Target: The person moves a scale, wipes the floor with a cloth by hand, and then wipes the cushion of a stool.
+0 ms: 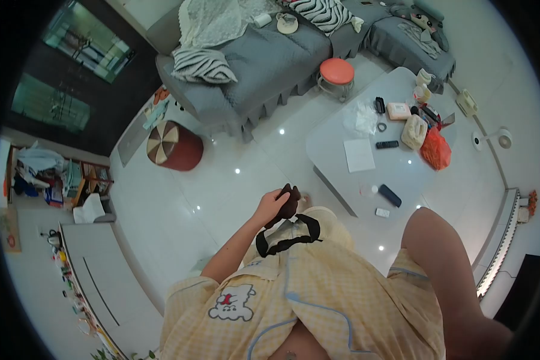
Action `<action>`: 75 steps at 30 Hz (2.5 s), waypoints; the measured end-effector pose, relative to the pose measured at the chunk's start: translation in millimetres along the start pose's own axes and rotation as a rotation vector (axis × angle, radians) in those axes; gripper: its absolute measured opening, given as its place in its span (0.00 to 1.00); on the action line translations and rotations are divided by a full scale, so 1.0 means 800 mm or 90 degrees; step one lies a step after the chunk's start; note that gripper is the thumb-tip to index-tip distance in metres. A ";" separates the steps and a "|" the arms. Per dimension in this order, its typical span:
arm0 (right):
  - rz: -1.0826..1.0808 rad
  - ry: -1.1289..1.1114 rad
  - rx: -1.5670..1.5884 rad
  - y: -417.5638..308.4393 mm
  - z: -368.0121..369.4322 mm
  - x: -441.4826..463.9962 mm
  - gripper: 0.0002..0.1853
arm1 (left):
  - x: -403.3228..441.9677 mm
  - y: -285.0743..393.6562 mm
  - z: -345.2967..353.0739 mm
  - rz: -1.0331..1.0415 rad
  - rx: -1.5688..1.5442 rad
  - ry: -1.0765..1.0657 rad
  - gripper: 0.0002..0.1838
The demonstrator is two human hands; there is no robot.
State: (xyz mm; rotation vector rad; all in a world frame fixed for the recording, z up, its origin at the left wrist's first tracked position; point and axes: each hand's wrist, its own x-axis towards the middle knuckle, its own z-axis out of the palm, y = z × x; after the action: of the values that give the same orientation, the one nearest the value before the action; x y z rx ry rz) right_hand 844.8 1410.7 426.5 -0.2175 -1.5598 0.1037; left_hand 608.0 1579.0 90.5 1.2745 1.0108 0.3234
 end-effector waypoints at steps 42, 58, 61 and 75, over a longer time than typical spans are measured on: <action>0.966 1.024 -0.271 0.951 -0.353 -0.380 0.07 | 0.985 0.281 -0.093 -0.261 -0.113 -0.260 0.16; 1.371 0.686 -0.708 1.179 -0.559 -0.901 0.25 | 1.509 0.025 0.001 -0.187 0.670 -0.192 0.40; 1.311 0.851 -0.508 1.202 -0.574 -0.901 0.31 | 1.546 -0.020 0.009 -0.257 0.541 -0.240 0.43; 1.259 0.895 -0.480 1.078 -0.490 -0.745 0.16 | 1.383 0.114 -0.049 -0.262 0.340 -0.311 0.23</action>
State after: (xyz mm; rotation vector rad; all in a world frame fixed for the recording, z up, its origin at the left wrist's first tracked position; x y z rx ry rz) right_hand 1290.6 2103.8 -331.0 -1.8606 0.5383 0.6893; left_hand 1220.3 2411.2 -317.2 1.4757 0.9274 -0.5886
